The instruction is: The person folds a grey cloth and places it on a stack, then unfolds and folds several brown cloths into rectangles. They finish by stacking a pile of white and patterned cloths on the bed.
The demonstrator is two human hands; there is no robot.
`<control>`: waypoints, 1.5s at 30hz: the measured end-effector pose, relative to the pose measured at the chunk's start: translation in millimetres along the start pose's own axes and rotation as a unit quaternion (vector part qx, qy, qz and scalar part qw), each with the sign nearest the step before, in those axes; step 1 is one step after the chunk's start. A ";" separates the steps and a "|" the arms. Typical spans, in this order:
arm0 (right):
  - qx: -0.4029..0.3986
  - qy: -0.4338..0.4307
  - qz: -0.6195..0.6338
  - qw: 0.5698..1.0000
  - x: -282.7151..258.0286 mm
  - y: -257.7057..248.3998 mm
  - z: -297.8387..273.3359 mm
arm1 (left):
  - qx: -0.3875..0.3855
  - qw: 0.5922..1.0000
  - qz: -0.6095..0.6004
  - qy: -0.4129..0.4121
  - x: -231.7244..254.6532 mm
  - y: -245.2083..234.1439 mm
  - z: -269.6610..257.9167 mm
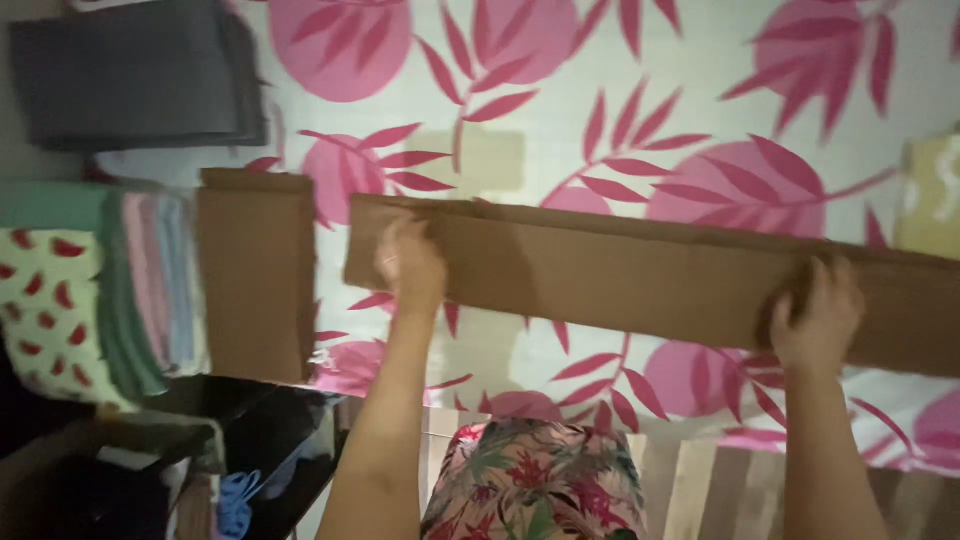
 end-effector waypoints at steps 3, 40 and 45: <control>-0.050 -0.083 0.098 0.990 -4.3 -5.0 25.5 | -0.174 0.962 -0.149 0.149 142.4 -45.9 27.8; -0.225 0.180 0.174 0.942 277.8 -4.7 68.6 | -0.239 0.924 -0.109 0.277 370.5 21.7 -39.1; -0.079 0.186 0.270 0.941 267.5 -4.8 42.9 | -0.194 0.951 -0.098 0.220 379.3 19.0 -47.5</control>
Point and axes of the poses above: each hand's wrist, its own z-axis towards the middle knuckle, its own y-axis out of the palm, x = y × z, the point moved 3 cm from there along z, towards the middle knuckle
